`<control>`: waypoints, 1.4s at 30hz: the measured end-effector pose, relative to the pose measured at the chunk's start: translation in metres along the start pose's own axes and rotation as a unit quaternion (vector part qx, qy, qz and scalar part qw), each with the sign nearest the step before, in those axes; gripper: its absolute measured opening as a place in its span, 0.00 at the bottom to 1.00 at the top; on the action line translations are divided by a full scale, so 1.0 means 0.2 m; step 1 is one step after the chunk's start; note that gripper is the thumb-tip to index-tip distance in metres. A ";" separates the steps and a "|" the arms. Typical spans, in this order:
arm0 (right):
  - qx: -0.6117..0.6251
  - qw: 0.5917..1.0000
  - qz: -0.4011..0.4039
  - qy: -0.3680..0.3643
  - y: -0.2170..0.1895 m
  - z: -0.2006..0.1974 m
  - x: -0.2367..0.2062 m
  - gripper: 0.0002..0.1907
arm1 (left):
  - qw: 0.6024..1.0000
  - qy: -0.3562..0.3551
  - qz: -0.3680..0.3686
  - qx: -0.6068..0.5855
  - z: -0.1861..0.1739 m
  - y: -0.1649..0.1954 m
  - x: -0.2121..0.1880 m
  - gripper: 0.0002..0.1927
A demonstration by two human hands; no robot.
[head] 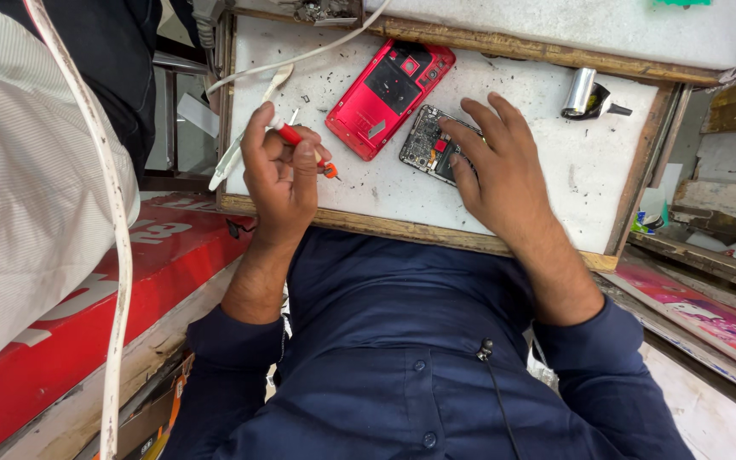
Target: The person works on a disassembled smartphone, using a screwdriver to remove and reinsert screws on the motherboard. They also handle the battery and other internal components, adjusting their positions on the workbench.
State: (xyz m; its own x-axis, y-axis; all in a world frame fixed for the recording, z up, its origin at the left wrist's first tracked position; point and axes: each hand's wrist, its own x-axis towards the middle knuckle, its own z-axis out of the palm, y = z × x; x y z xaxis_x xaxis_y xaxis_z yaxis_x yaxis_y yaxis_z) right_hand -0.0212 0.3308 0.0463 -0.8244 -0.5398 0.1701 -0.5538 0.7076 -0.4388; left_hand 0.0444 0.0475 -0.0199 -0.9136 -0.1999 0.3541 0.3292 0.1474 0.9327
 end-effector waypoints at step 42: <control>0.042 0.998 0.019 0.048 -0.02 0.05 0.03 0.06 | 0.995 -0.026 0.041 0.090 0.13 -0.07 0.10 0.37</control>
State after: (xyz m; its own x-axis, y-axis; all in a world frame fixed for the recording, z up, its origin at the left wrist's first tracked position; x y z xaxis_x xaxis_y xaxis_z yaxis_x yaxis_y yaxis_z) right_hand -0.0231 0.3197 0.0397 -0.8541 -0.4644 0.2340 -0.5137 0.6836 -0.5184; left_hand 0.0147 0.0662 -0.0280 -0.8979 -0.1297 0.4208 0.3600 0.3340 0.8711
